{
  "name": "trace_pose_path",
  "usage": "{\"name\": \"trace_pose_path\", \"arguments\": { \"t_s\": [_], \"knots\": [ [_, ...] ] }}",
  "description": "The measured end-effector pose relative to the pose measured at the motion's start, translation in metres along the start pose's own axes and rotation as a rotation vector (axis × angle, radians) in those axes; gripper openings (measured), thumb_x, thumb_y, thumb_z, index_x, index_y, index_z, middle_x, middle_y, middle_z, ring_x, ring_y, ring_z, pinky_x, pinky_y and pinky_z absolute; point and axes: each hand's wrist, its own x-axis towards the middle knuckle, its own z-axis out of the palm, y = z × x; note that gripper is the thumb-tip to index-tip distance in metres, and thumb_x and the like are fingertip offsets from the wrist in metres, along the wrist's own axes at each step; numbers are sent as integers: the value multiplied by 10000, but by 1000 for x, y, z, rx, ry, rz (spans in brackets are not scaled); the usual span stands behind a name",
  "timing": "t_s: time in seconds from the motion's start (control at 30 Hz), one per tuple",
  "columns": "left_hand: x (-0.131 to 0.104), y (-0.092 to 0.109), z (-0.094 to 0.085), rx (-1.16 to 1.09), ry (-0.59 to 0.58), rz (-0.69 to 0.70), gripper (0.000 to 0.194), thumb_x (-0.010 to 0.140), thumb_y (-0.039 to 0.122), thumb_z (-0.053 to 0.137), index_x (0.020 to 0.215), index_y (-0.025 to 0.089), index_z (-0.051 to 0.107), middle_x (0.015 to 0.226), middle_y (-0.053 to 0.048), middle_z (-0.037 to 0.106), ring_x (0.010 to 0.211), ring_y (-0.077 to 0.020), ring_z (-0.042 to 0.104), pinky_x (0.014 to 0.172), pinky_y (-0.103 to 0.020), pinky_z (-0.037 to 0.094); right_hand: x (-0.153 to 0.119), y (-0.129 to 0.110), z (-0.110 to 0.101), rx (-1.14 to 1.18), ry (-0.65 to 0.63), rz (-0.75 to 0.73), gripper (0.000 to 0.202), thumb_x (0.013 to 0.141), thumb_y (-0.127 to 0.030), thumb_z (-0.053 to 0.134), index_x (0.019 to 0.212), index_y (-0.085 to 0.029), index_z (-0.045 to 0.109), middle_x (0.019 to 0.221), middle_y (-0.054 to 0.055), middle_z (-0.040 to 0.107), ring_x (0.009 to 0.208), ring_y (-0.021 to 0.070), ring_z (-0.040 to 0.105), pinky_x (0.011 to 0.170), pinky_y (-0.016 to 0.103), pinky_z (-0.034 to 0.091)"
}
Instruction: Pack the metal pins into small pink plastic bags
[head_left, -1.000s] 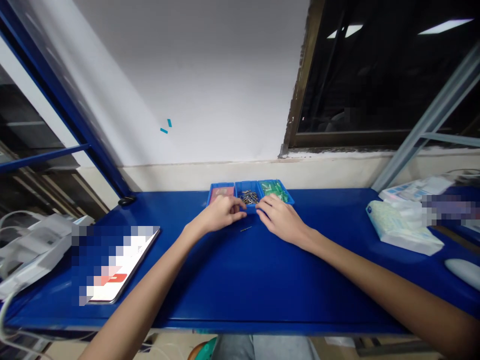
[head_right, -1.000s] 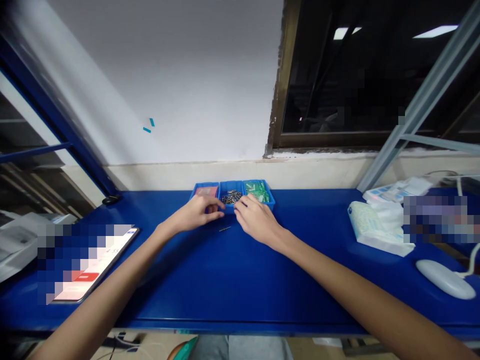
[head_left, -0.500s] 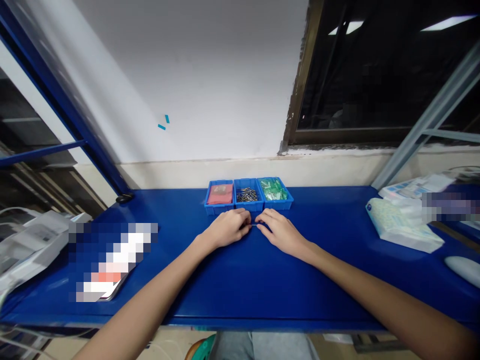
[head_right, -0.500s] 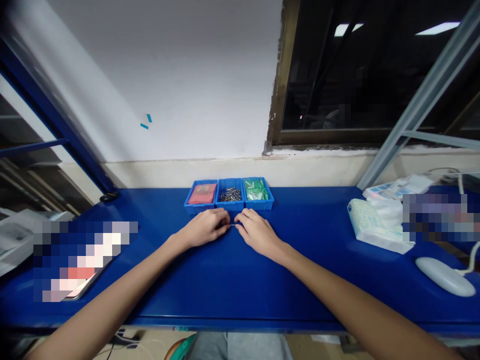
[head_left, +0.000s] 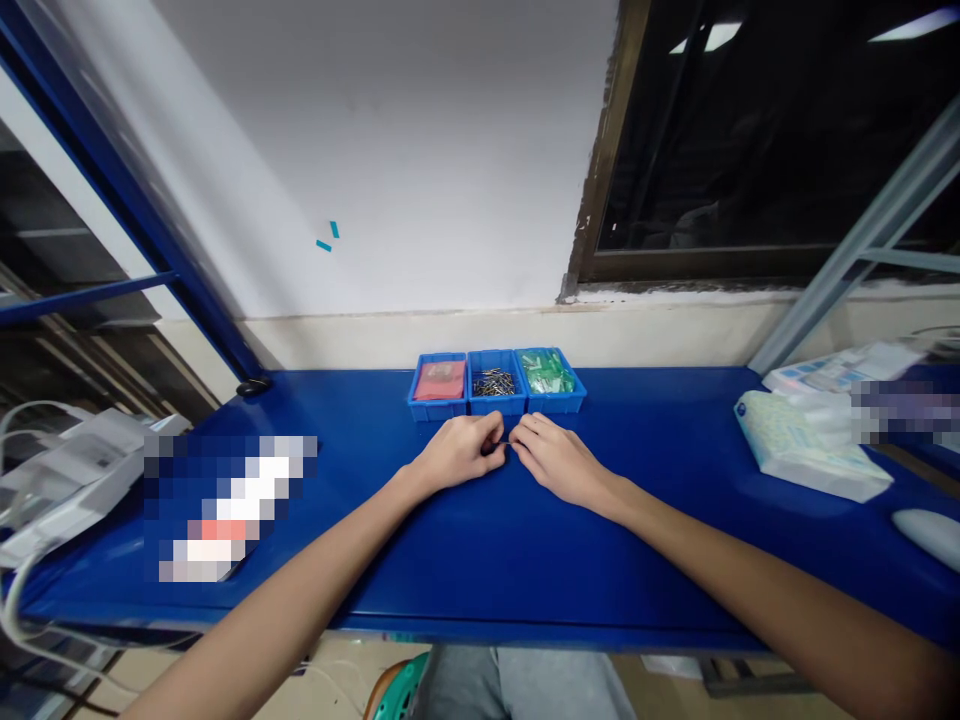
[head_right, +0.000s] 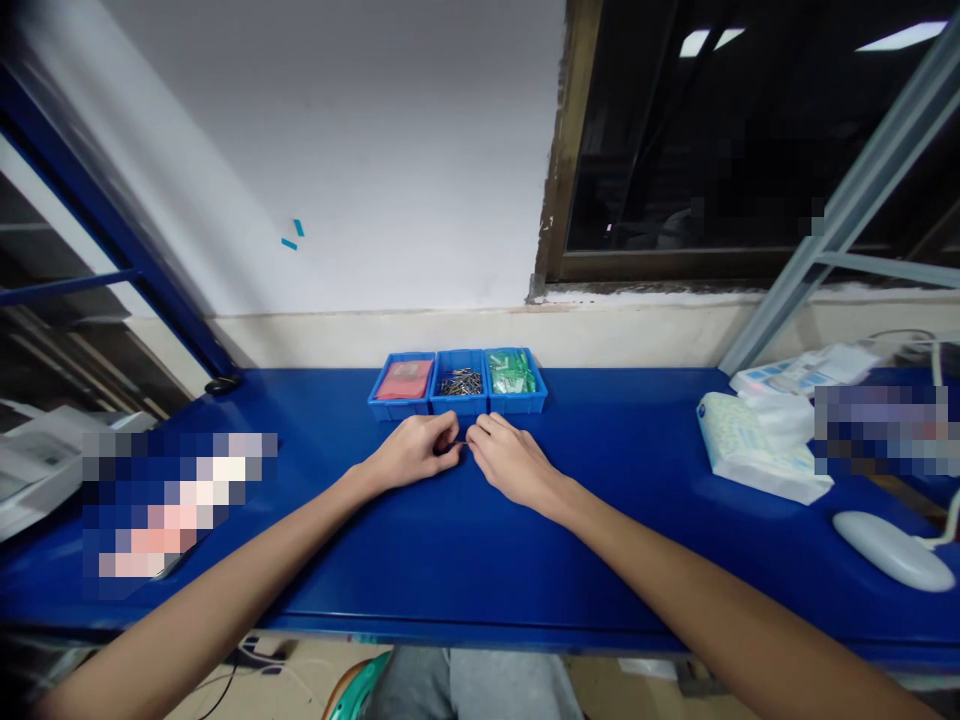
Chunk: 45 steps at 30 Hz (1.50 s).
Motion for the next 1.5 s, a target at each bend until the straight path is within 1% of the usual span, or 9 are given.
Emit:
{"name": "trace_pose_path", "arguments": {
  "t_s": [0.1, 0.27, 0.6, 0.8, 0.93, 1.13, 1.3, 1.4, 1.5],
  "knots": [
    [-1, 0, 4, 62, 20, 37, 96, 872, 188, 554, 850, 198, 461, 735, 31, 530, 633, -130, 505, 592, -236, 329, 1, -2, 0, -98, 3, -24, 199, 1003, -212, 413, 914, -189, 589, 970, 94, 634, 949, 236, 581, 790, 351, 500],
    [-2, 3, 4, 168, 24, 24, 105, 894, 228, 548, 949, 201, 463, 800, 9, 572, 667, -151, 542, 588, -244, 354, 1, -4, -2, -200, 20, -59, 192, 997, -209, 428, 892, -181, 586, 937, 89, 632, 948, 235, 581, 752, 336, 503],
    [-1, 8, 4, 373, -1, -26, 132, 927, 196, 468, 1058, 188, 478, 922, -54, 625, 801, -206, 618, 645, -280, 460, 0, -8, -1, -267, 53, -61, 204, 1001, -214, 430, 879, -175, 589, 913, 76, 643, 921, 215, 587, 707, 318, 479],
    [1, 14, 4, 427, -39, -58, 182, 926, 189, 488, 1108, 187, 487, 973, -65, 634, 863, -221, 628, 638, -288, 478, 1, -12, -1, -340, 26, -92, 180, 979, -166, 447, 892, -165, 605, 910, 91, 644, 900, 223, 584, 698, 318, 453],
    [-1, 13, 4, 409, -35, -63, 186, 925, 196, 491, 1111, 188, 485, 990, -64, 641, 871, -219, 636, 645, -287, 487, 0, -12, -2, -343, 59, -73, 174, 979, -177, 453, 890, -166, 602, 894, 83, 645, 891, 216, 581, 690, 309, 437],
    [-1, 8, 1, 302, 64, -23, 133, 949, 227, 487, 1075, 186, 497, 949, -51, 653, 806, -180, 637, 636, -252, 469, 0, -10, -6, -278, 102, 16, 168, 971, -189, 462, 869, -168, 594, 849, 70, 651, 854, 202, 589, 674, 297, 424],
    [-1, 4, -3, 288, 72, 73, 131, 980, 233, 468, 1080, 181, 535, 807, -21, 640, 673, -146, 605, 590, -228, 422, 1, -9, -12, -132, 131, 59, 166, 961, -187, 458, 869, -181, 596, 851, 61, 656, 816, 194, 594, 705, 299, 436],
    [-1, 3, -3, 288, 85, 101, 144, 996, 279, 479, 1080, 185, 548, 781, -12, 635, 651, -142, 594, 585, -231, 410, 0, -10, -16, -5, 169, 75, 158, 950, -176, 467, 848, -195, 585, 848, 53, 651, 788, 185, 591, 717, 299, 444],
    [-2, 3, -3, 286, 86, 129, 149, 1009, 281, 460, 1000, 180, 569, 774, -18, 627, 668, -147, 593, 604, -236, 417, -1, -15, -17, 92, 179, 55, 165, 953, -170, 463, 833, -202, 572, 838, 48, 641, 782, 182, 589, 707, 294, 446]
  ]
}}
